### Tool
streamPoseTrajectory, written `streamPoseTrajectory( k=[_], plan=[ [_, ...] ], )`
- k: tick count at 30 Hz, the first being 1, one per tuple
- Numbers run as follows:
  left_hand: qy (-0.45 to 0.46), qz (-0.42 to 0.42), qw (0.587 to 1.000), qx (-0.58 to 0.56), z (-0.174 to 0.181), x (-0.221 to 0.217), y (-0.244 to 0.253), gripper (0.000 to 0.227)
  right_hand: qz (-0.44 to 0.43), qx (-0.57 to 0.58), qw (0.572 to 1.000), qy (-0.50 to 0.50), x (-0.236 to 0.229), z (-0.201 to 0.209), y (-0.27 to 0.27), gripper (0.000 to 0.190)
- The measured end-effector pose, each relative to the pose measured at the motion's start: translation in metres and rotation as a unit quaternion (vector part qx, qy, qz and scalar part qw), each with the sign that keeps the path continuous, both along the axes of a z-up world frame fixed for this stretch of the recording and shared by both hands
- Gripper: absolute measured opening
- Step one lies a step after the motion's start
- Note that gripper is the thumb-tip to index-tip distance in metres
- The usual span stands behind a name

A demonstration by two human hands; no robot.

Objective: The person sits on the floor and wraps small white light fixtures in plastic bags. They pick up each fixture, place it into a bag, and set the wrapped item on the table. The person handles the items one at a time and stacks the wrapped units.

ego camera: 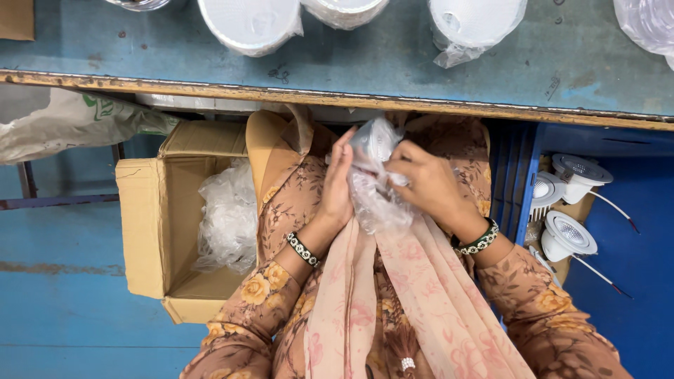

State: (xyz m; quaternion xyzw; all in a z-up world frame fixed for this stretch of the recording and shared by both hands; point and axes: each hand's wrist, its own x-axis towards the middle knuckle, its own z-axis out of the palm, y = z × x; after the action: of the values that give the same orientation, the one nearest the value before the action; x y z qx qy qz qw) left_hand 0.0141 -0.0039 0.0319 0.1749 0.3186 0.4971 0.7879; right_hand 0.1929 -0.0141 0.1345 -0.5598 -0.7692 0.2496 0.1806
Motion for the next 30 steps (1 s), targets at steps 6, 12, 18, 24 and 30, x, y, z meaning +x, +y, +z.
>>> streamPoseTrajectory(
  k=[6, 12, 18, 24, 30],
  plan=[
    [-0.009, 0.066, 0.991, -0.117, -0.022, -0.001, 0.003, 0.024, -0.062, 0.010, 0.989, 0.135, -0.001, -0.007, -0.003, 0.017],
    [-0.017, 0.067, 0.992, -0.101, -0.029, -0.005, 0.001, 0.017, -0.073, -0.002, 0.980, 0.186, 0.000, -0.021, -0.009, 0.016],
    [0.114, 0.055, 0.992, -0.014, -0.020, 0.008, -0.004, 0.019, -0.143, 0.009, 0.956, 0.258, 0.003, -0.031, -0.013, 0.012],
    [0.119, 0.007, 0.993, 0.006, -0.029, 0.002, -0.005, 0.015, -0.143, -0.049, 0.956, 0.253, 0.011, -0.041, -0.020, 0.013],
    [0.007, 0.090, 0.994, -0.054, -0.032, -0.008, 0.013, 0.015, -0.116, -0.087, 0.934, 0.325, 0.025, -0.036, -0.017, 0.014]
  ],
)
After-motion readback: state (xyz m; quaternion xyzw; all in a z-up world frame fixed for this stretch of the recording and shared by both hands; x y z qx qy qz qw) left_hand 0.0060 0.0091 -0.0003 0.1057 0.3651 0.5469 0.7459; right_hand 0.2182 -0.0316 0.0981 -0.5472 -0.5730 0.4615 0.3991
